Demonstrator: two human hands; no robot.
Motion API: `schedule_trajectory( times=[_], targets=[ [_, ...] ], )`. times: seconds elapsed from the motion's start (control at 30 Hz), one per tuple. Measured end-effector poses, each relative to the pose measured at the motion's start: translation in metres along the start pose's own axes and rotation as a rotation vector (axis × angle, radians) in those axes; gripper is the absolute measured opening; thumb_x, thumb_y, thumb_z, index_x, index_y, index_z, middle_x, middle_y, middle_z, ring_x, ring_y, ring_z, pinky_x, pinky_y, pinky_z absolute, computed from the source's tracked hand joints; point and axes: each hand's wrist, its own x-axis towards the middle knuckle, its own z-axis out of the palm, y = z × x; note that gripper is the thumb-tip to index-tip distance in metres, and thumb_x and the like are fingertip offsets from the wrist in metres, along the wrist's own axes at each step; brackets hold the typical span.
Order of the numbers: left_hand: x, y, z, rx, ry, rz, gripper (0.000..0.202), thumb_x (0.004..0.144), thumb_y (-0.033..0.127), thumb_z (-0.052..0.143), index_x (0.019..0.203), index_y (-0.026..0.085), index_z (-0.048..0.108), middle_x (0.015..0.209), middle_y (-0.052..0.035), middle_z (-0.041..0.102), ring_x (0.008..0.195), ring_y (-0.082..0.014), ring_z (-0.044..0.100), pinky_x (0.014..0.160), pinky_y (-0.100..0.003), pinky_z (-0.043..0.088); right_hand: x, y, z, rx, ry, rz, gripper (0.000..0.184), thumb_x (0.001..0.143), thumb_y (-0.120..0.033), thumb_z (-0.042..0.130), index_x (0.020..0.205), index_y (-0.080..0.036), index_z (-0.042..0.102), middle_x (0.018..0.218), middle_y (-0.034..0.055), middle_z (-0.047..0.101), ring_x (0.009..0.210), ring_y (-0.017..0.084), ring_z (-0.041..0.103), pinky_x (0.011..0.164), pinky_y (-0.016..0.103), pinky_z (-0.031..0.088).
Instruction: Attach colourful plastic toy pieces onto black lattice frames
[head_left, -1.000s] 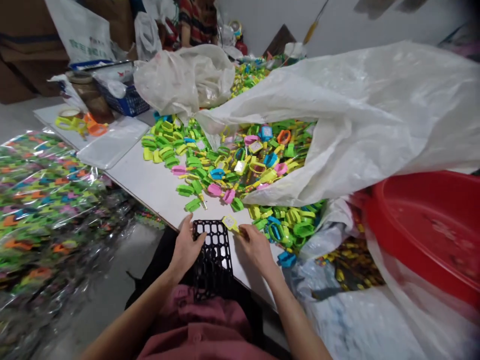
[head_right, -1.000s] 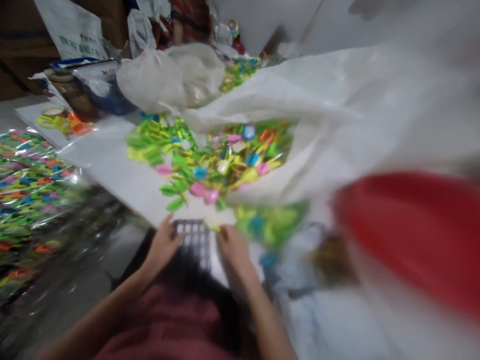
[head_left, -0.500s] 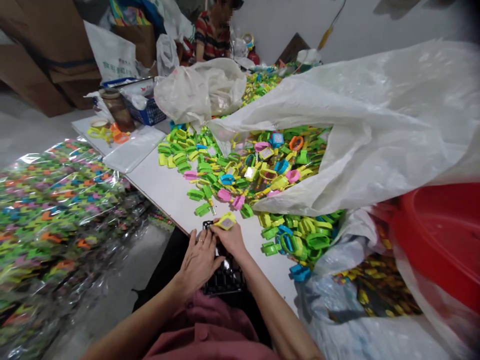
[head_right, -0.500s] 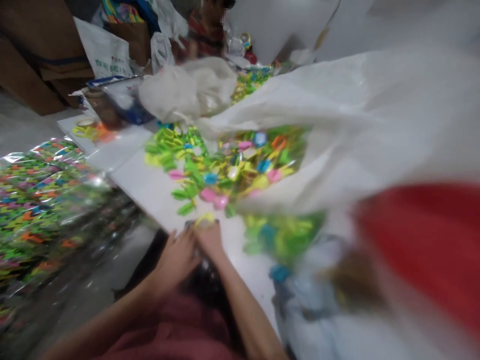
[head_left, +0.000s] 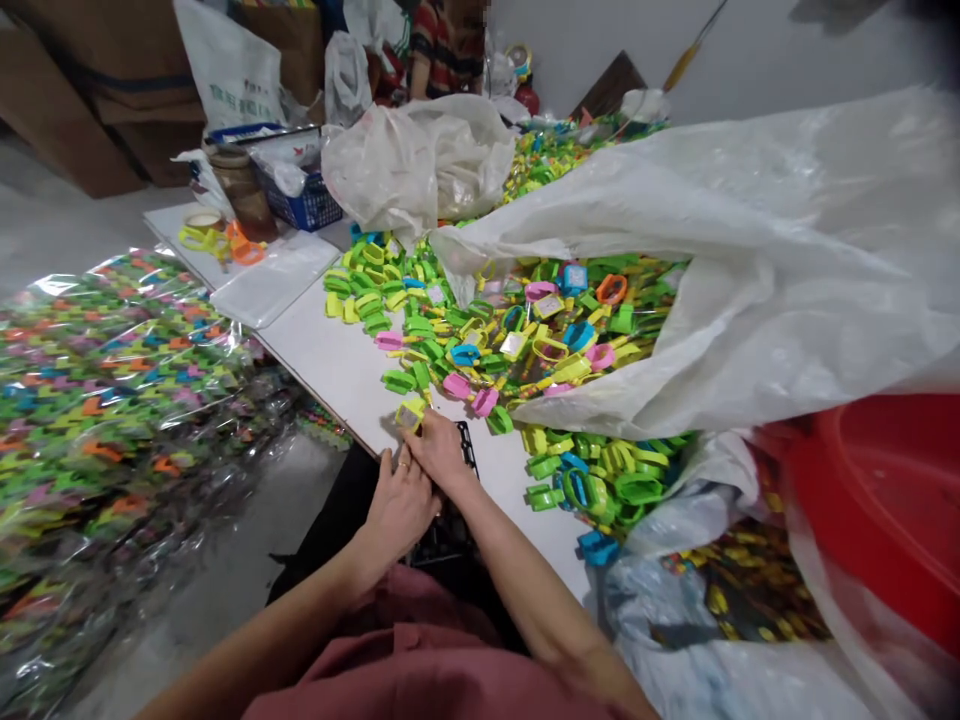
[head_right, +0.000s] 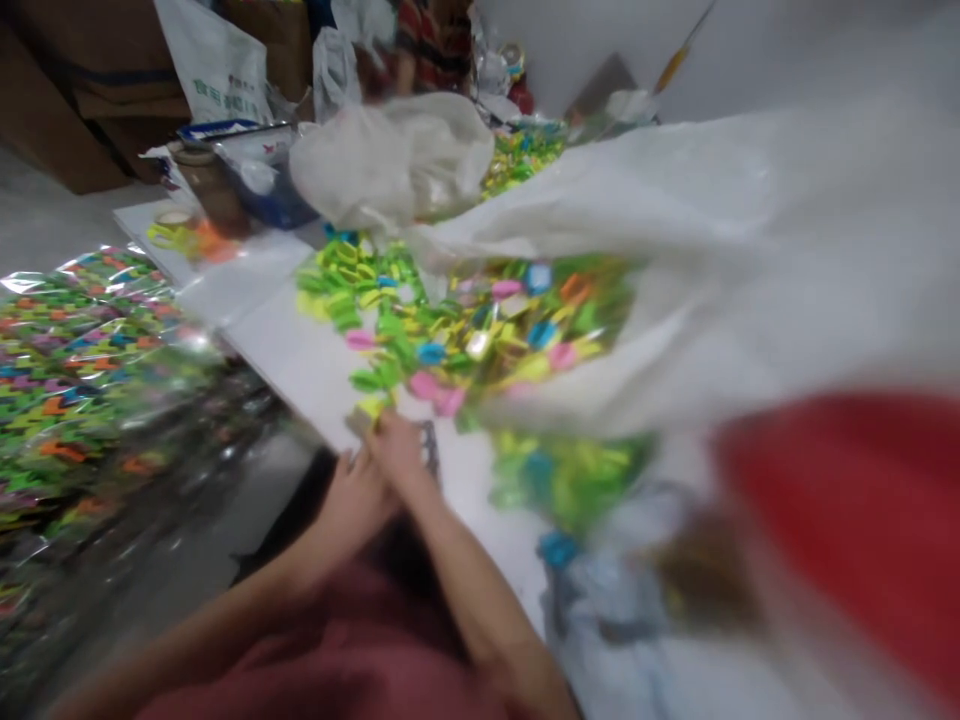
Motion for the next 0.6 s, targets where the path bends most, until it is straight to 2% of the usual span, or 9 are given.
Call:
schedule_trajectory(
  times=[0.13, 0.3, 0.37, 0.47, 0.53, 0.6],
  targets=[
    [-0.004, -0.006, -0.003, 0.011, 0.057, -0.014, 0.055, 0.094, 0.043, 0.051, 0.136, 0.008, 0.055, 0.140, -0.0192, 0.055, 0.132, -0.0345, 0.047, 0.109, -0.055, 0.036, 0.014, 0.011, -0.021, 0.099, -0.145, -0.016, 0.020, 0.082, -0.020, 0.064, 0.101, -0.019, 0.070, 0.086, 0.0022, 0.072, 0.078, 0.018, 0.066, 0.072, 0.025, 0.049],
    [-0.010, -0.005, -0.007, 0.039, 0.069, 0.005, 0.056, 0.095, 0.044, 0.050, 0.137, 0.008, 0.054, 0.139, -0.0185, 0.056, 0.129, -0.0341, 0.050, 0.106, -0.053, 0.039, 0.038, 0.002, -0.034, -0.172, -0.003, 0.114, 0.029, 0.086, -0.018, 0.055, 0.113, -0.017, 0.065, 0.099, 0.0093, 0.071, 0.093, 0.023, 0.066, 0.084, 0.033, 0.049],
    [-0.011, -0.005, -0.009, 0.026, 0.062, 0.009, 0.053, 0.095, 0.042, 0.049, 0.136, 0.009, 0.054, 0.138, -0.0167, 0.058, 0.128, -0.0326, 0.050, 0.106, -0.052, 0.039, 0.045, -0.004, -0.034, -0.162, 0.019, 0.153, 0.032, 0.084, -0.019, 0.057, 0.115, -0.016, 0.064, 0.100, 0.0106, 0.071, 0.094, 0.023, 0.065, 0.085, 0.034, 0.049],
    [-0.011, -0.008, -0.009, -0.009, 0.071, 0.011, 0.050, 0.095, 0.041, 0.049, 0.136, 0.013, 0.054, 0.137, -0.0138, 0.059, 0.129, -0.0302, 0.050, 0.106, -0.049, 0.039, 0.036, 0.001, -0.034, 0.090, 0.091, 0.133, 0.034, 0.080, -0.028, 0.063, 0.112, -0.016, 0.066, 0.093, 0.0072, 0.071, 0.087, 0.021, 0.065, 0.082, 0.032, 0.050],
    [-0.012, -0.010, -0.008, -0.020, 0.078, 0.012, 0.050, 0.095, 0.041, 0.049, 0.136, 0.013, 0.054, 0.138, -0.0142, 0.058, 0.129, -0.0304, 0.050, 0.105, -0.049, 0.039, 0.018, 0.011, -0.033, 0.318, 0.129, 0.089, 0.035, 0.076, -0.036, 0.067, 0.104, -0.017, 0.068, 0.083, 0.0036, 0.070, 0.078, 0.019, 0.063, 0.075, 0.030, 0.051],
    [-0.013, -0.010, -0.006, -0.024, 0.083, 0.012, 0.050, 0.095, 0.041, 0.048, 0.136, 0.012, 0.054, 0.138, -0.0157, 0.057, 0.129, -0.0311, 0.049, 0.105, -0.049, 0.039, -0.002, 0.020, -0.028, 0.489, 0.104, 0.084, 0.033, 0.072, -0.041, 0.070, 0.094, -0.017, 0.069, 0.073, 0.0015, 0.068, 0.069, 0.018, 0.061, 0.066, 0.028, 0.051]
  ],
)
